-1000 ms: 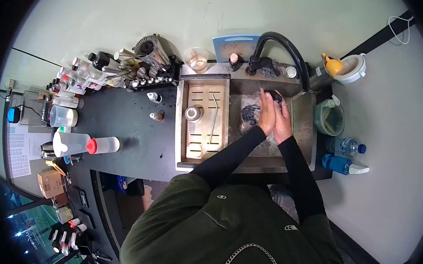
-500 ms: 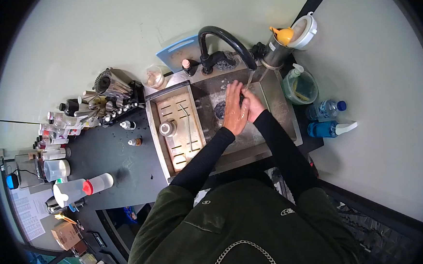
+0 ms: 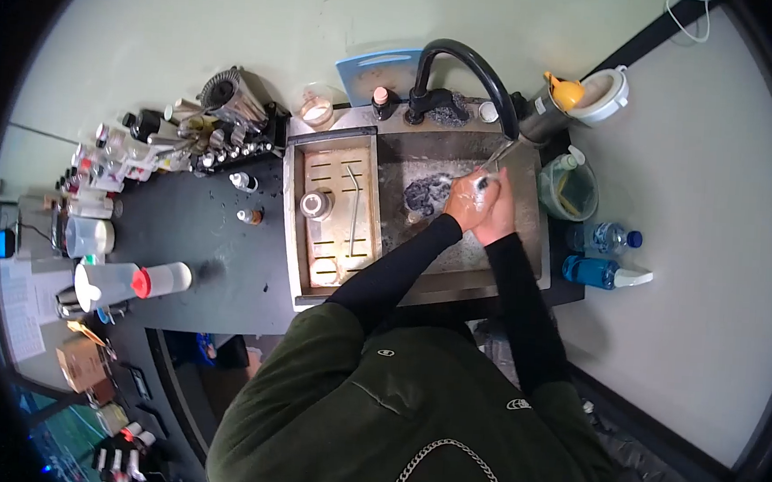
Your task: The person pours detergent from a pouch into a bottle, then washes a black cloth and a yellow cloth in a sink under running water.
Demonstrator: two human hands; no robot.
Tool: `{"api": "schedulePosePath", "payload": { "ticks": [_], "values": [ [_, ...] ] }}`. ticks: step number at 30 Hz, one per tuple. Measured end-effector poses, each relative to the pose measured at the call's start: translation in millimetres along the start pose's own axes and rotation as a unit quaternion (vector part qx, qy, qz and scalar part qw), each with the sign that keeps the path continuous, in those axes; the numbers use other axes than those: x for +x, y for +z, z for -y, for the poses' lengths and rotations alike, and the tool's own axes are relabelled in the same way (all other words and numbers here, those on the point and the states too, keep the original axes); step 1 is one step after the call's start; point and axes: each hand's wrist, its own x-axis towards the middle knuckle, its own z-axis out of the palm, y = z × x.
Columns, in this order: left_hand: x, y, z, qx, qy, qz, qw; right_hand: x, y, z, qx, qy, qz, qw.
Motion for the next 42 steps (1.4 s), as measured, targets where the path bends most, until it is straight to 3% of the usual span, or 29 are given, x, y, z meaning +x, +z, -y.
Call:
{"api": "schedulePosePath", "payload": {
  "ticks": [1, 2, 3, 5, 7, 10, 12, 13, 14, 16, 17, 18, 20, 21, 22, 23, 24, 26, 28, 30, 32, 34, 36, 38, 40, 41, 42],
  "values": [
    [1.5, 6.4, -3.5, -0.138, -0.151, -0.032, 0.978, -0.2, 4.0, -6.0, 0.004, -0.066, -0.039, 0.997],
    [4.7, 8.0, -4.1, -0.143, -0.151, -0.040, 0.977, -2.3, 7.7, -13.1, -0.005, -0.064, -0.037, 0.997],
    [9.0, 7.1, -3.4, -0.204, -0.209, -0.090, 0.952, -7.0, 22.8, -20.0, -0.158, -0.144, -0.051, 0.976],
    [13.0, 0.9, -21.1, -0.282, -0.304, -0.130, 0.900, -4.6, 26.4, -16.5, -0.292, -0.223, -0.023, 0.930],
    [-5.3, 43.6, 12.4, -0.224, -0.321, -0.111, 0.913, 16.8, 1.0, 0.0, -0.312, -0.180, -0.020, 0.933],
    [2.0, 18.8, 23.4, -0.136, -0.291, -0.107, 0.941, 3.7, 39.0, 3.4, -0.272, -0.108, -0.016, 0.956],
    [22.4, -33.2, -11.3, -0.417, -0.399, -0.031, 0.816, -6.6, 56.2, -4.9, -0.343, -0.116, 0.026, 0.932],
    [25.1, -14.2, 2.2, -0.153, -0.268, -0.114, 0.944, 4.6, 51.2, -4.7, -0.360, -0.133, 0.016, 0.923],
    [13.6, 5.3, 9.8, -0.179, -0.235, -0.106, 0.949, 15.7, 44.8, 6.3, -0.362, -0.134, 0.016, 0.922],
    [-4.1, 0.3, -30.7, -0.049, -0.112, -0.029, 0.992, 24.7, 43.9, 30.1, -0.242, -0.052, 0.044, 0.968],
    [9.9, -0.5, -22.9, -0.116, -0.224, -0.042, 0.967, 24.8, 46.0, 20.5, -0.188, -0.033, 0.019, 0.981],
    [16.4, -4.3, 5.2, -0.131, -0.219, -0.041, 0.966, 15.3, 53.3, 11.6, -0.212, -0.075, 0.032, 0.974],
    [33.7, -20.3, 19.2, -0.039, -0.257, -0.042, 0.965, 1.5, 53.2, 1.3, -0.222, -0.064, 0.041, 0.972],
    [40.7, -34.7, -16.6, -0.026, -0.221, -0.124, 0.967, 7.7, 42.3, 2.2, -0.225, -0.066, 0.038, 0.971],
    [36.7, -32.1, -16.7, -0.030, -0.220, -0.123, 0.967, 21.4, 20.9, 0.2, -0.264, -0.064, -0.009, 0.962],
    [34.1, -29.3, -12.9, 0.041, -0.073, -0.031, 0.996, 32.9, 3.8, -0.7, -0.301, -0.063, -0.056, 0.950],
    [30.2, -28.8, -10.9, 0.113, 0.076, 0.063, 0.989, 38.3, -8.9, 1.8, -0.300, -0.066, -0.056, 0.950],
    [27.3, -44.2, -36.9, 0.169, 0.128, 0.107, 0.971, 47.2, -22.8, 10.4, -0.207, -0.012, -0.035, 0.978],
    [40.5, -48.7, -26.3, 0.089, 0.173, 0.216, 0.957, 38.2, -20.8, 9.9, -0.083, 0.046, -0.009, 0.995],
    [34.2, -44.7, -27.7, 0.077, 0.153, 0.199, 0.965, 21.9, -21.7, 5.3, 0.028, 0.085, 0.019, 0.996],
    [23.4, -37.0, -25.8, -0.002, 0.047, 0.153, 0.987, 12.5, -24.1, 3.9, 0.089, 0.095, 0.047, 0.990],
    [6.9, -23.6, -15.4, -0.009, 0.009, 0.112, 0.994, 2.0, -7.0, 8.7, 0.103, 0.087, 0.053, 0.989],
    [-6.5, -13.1, -10.3, -0.040, -0.090, 0.004, 0.995, -3.8, 10.4, 10.9, 0.075, 0.078, 0.011, 0.994],
    [-10.9, -5.1, -11.7, -0.059, -0.135, 0.004, 0.989, -0.5, 13.5, 10.7, -0.066, 0.020, 0.047, 0.996],
    [-4.2, 7.7, -7.0, -0.117, -0.174, -0.163, 0.964, 3.9, 16.8, 4.3, -0.117, 0.034, 0.058, 0.991],
    [2.3, 9.2, -1.4, -0.180, -0.245, -0.190, 0.934, 5.6, 20.4, -5.4, -0.225, -0.009, 0.023, 0.974],
    [9.6, 6.2, 13.6, -0.180, -0.244, -0.189, 0.934, 5.1, 26.7, -10.3, -0.329, -0.051, -0.015, 0.943]
  ]
}}
